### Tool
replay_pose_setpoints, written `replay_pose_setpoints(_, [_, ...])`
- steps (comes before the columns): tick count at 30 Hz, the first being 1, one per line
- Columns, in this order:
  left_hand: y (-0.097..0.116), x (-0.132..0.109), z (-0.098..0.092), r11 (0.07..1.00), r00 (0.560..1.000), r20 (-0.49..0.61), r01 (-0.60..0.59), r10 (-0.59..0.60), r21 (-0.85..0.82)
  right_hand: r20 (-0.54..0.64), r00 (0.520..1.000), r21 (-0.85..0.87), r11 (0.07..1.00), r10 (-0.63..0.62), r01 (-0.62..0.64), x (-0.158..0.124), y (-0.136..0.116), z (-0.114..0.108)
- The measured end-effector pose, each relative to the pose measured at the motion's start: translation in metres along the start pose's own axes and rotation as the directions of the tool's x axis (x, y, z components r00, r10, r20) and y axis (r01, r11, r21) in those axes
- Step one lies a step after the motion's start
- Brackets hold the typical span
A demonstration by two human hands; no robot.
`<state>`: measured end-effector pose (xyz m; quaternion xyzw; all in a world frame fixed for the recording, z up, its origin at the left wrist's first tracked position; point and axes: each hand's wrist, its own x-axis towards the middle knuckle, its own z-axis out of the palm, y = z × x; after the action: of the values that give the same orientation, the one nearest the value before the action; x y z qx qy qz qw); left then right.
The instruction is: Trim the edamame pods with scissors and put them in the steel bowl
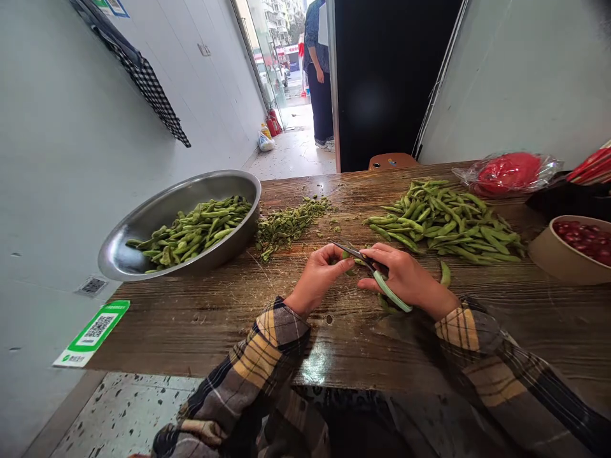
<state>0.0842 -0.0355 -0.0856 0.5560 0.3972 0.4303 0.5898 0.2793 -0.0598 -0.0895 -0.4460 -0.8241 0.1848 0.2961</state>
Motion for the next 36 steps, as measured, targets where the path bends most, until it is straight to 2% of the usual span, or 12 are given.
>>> replay_pose_setpoints(4, [0.001,0.001,-0.001,1.000,1.000,0.021,0.001,-0.001,0.013,-0.017,1.000,-0.044,0.999,-0.019,0.018,-0.001,0.002,0.001])
replay_pose_setpoints(10, [0.003,0.002,-0.003,0.997,0.998,0.034,0.048,-0.046,-0.058,0.000,0.999,-0.129,0.991,-0.032,0.032,-0.001,0.003,0.000])
replay_pose_setpoints(14, [0.005,0.004,-0.007,0.970,0.993,-0.010,0.109,-0.114,-0.216,-0.063,0.998,-0.077,0.997,0.012,-0.017,0.000,0.008,-0.001])
replay_pose_setpoints(18, [0.008,0.008,-0.014,0.908,0.988,-0.054,0.110,-0.144,-0.405,-0.157,0.987,-0.012,0.999,0.047,-0.049,0.001,0.016,-0.001])
replay_pose_setpoints(24, [0.009,0.008,-0.019,0.823,0.990,-0.045,0.087,-0.135,-0.561,-0.090,0.995,0.016,0.998,0.054,-0.053,0.001,0.018,0.000])
replay_pose_setpoints(30, [0.008,0.005,-0.014,0.845,0.991,-0.011,0.111,-0.137,-0.523,-0.055,0.998,0.069,0.997,0.022,-0.018,0.001,0.008,-0.002])
replay_pose_setpoints(36, [0.006,0.004,-0.011,0.859,0.988,0.019,0.144,-0.155,-0.492,-0.082,0.997,0.078,0.997,-0.013,0.020,0.002,0.004,-0.002])
